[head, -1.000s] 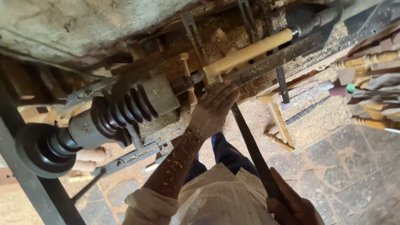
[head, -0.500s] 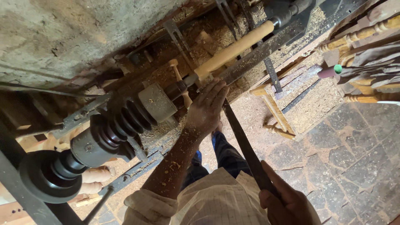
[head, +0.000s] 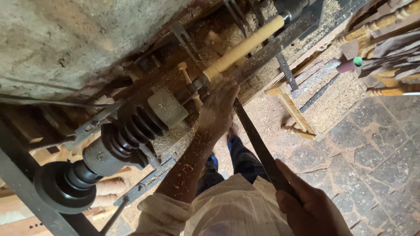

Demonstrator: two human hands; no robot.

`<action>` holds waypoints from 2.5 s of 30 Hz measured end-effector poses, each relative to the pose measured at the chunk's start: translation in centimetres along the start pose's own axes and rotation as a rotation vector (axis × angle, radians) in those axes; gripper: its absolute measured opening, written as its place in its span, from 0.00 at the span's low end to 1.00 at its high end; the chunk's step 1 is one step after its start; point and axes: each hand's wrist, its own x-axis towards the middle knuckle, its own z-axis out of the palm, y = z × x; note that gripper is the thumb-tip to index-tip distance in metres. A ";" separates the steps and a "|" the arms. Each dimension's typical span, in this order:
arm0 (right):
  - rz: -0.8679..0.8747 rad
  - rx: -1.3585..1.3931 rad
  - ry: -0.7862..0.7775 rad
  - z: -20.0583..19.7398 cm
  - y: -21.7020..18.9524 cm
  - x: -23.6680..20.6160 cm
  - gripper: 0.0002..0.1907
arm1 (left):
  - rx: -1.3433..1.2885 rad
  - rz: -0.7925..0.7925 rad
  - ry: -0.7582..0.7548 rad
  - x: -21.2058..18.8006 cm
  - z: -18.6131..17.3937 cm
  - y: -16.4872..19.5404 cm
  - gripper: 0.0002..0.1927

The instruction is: The person shapes a rotating wooden rod on a lathe using a chisel. They hold the chisel with both hands and guide it along the spinning wood to carve decorative grooves and contours.

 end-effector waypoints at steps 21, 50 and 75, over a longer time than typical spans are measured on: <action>-0.010 0.111 0.100 4.2 -1.6 -1.2 0.37 | 0.029 0.061 0.000 0.2 -1.7 0.0 0.17; 0.278 -0.088 -0.028 1.0 -1.0 -1.5 0.36 | -0.103 0.010 0.002 0.8 -3.0 0.0 0.17; 0.022 0.127 0.080 8.8 -3.2 -2.4 0.40 | -0.083 0.005 -0.012 0.9 -3.5 -0.3 0.16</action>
